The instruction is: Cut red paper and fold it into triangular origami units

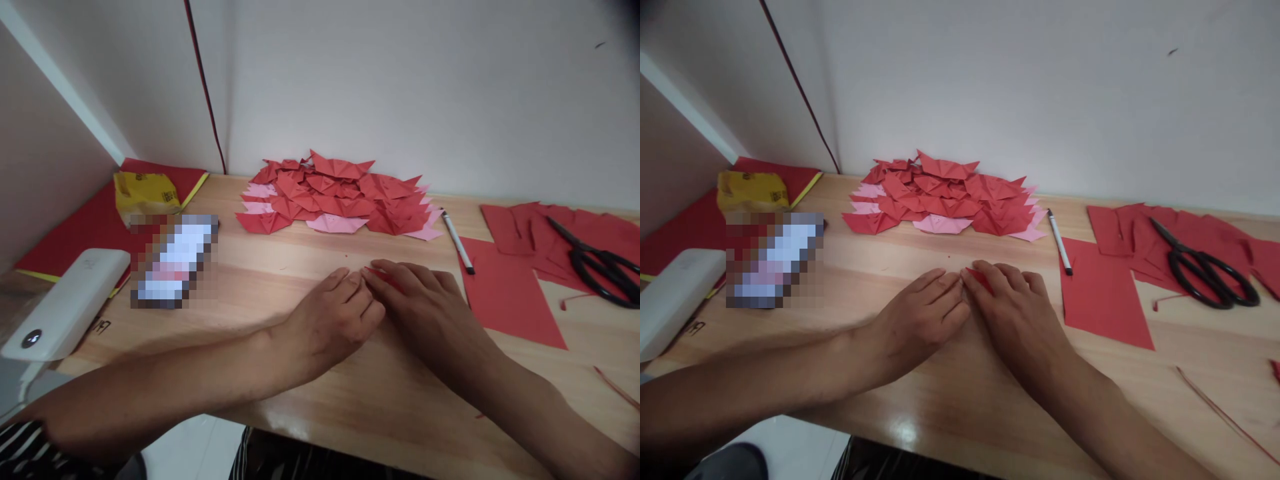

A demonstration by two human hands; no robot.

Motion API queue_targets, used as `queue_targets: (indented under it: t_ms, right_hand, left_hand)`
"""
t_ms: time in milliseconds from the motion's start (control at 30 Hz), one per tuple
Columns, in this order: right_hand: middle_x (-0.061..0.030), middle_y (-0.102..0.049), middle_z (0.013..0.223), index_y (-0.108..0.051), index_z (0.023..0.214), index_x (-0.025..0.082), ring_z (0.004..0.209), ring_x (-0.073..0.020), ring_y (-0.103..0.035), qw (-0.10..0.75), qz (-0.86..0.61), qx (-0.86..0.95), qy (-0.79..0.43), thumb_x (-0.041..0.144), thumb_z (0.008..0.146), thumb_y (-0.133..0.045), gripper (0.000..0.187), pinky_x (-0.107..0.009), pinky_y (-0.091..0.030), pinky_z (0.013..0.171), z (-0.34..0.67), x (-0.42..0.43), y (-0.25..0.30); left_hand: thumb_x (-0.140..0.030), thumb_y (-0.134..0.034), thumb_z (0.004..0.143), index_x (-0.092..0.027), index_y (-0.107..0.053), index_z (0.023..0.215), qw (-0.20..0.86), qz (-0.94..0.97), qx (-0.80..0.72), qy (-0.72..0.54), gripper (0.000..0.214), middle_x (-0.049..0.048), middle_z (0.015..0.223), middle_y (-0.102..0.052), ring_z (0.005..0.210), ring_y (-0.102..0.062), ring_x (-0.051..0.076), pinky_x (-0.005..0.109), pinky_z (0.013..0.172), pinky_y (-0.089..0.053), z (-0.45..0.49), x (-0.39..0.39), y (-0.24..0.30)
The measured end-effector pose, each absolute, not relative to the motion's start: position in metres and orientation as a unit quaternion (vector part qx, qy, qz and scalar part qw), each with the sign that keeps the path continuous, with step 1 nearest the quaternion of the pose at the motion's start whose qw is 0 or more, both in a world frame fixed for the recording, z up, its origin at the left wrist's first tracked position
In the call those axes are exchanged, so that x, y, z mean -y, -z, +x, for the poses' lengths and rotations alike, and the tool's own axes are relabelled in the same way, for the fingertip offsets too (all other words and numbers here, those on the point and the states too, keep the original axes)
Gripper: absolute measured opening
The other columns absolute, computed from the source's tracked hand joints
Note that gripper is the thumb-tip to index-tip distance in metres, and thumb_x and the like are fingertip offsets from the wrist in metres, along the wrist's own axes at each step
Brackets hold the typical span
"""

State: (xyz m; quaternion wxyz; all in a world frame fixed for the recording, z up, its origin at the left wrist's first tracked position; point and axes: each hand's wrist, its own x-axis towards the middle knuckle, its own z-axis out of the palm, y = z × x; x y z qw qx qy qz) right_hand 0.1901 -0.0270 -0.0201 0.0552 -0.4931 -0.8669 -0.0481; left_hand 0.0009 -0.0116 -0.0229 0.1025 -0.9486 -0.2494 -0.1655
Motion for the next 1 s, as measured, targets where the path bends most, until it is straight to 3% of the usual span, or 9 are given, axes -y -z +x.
queue_targets:
  t_ms: [500,1000]
  right_hand:
    - [-0.0125,-0.054,0.133,-0.053,0.128,0.012,0.114,-0.0303,-0.049,0.058,-0.486,0.869,0.073,0.011,0.089,-0.047,0.039,-0.044,-0.042,0.086,0.19,0.028,0.023]
    - [-0.0105,-0.049,0.141,-0.051,0.13,0.014,0.121,-0.0297,-0.048,0.043,-0.464,0.881,0.08,0.01,0.09,-0.04,0.042,-0.044,-0.043,0.086,0.2,0.032,0.023]
  left_hand:
    - [-0.009,-0.041,0.089,-0.009,-0.059,0.094,0.126,-0.946,0.249,0.167,0.019,0.0137,0.101,-0.066,0.101,-0.06,0.022,0.038,0.098,-0.043,0.003,0.015,0.027]
    - [-0.008,-0.042,0.089,-0.009,-0.061,0.092,0.122,-0.943,0.246,0.188,0.019,0.0108,0.092,-0.067,0.099,-0.06,0.022,0.037,0.094,-0.045,0.003,0.016,0.026]
